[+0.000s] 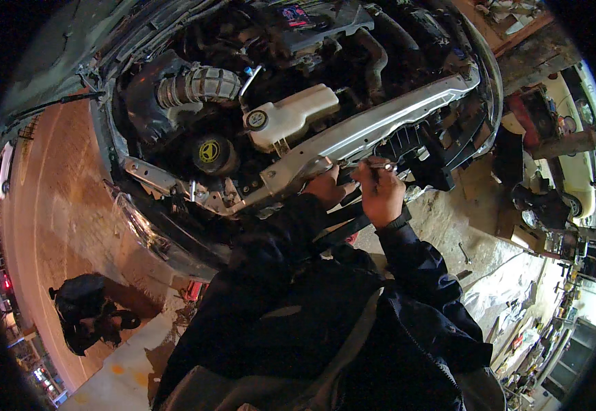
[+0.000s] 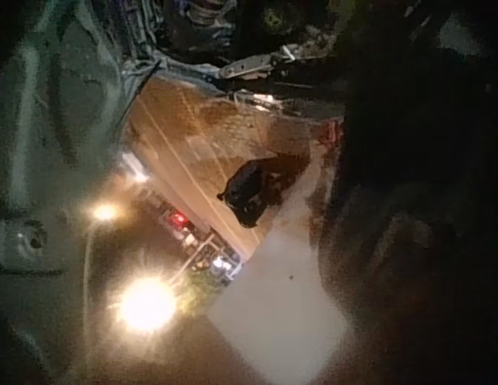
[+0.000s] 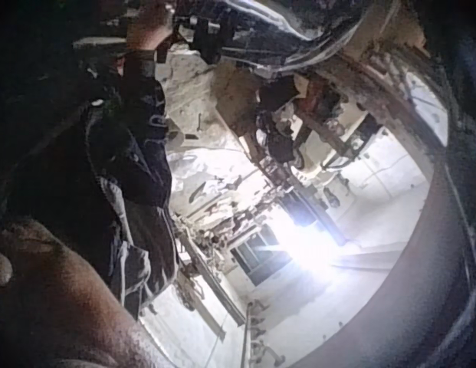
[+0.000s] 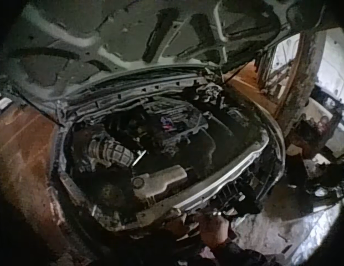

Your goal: The person works on the front of a car with the hood open, using a wrench to tighten bolts on the radiator support. They briefly walk away to retrieve a tool and return to continue tightening the bolts.

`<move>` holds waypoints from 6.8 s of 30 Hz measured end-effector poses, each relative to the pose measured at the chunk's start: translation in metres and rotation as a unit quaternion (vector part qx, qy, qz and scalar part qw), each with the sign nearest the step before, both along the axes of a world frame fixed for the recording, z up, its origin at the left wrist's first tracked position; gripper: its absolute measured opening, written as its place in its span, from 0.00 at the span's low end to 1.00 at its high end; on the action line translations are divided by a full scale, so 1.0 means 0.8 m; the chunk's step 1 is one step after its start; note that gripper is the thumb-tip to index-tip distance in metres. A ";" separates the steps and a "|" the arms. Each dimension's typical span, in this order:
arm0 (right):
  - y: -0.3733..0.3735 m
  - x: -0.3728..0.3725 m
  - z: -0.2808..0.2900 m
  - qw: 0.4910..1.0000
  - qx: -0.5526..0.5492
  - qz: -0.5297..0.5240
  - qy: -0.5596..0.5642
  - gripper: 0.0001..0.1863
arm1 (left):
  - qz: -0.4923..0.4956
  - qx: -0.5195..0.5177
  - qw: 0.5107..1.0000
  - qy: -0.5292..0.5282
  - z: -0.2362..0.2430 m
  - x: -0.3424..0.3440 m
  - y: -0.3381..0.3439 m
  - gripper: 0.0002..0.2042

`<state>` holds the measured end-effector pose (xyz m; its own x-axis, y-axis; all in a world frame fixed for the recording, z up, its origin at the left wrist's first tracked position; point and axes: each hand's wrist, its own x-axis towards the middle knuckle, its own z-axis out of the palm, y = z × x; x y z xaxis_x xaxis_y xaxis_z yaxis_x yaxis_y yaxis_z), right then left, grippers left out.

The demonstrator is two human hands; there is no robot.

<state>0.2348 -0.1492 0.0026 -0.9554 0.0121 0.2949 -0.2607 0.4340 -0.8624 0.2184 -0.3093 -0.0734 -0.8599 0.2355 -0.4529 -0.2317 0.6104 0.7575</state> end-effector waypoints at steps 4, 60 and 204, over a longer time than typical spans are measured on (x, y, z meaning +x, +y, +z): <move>-0.001 0.003 -0.003 0.989 0.130 0.027 0.071 0.07 | -0.001 0.010 1.000 0.003 -0.001 -0.002 0.000 0.46; 0.011 -0.029 -0.008 0.960 -0.225 0.001 -0.166 0.13 | -0.007 0.065 0.996 0.058 -0.030 -0.003 -0.001 0.40; 0.012 -0.025 -0.017 0.952 -0.259 -0.013 -0.164 0.10 | -0.013 0.030 0.999 0.038 0.000 -0.002 -0.006 0.38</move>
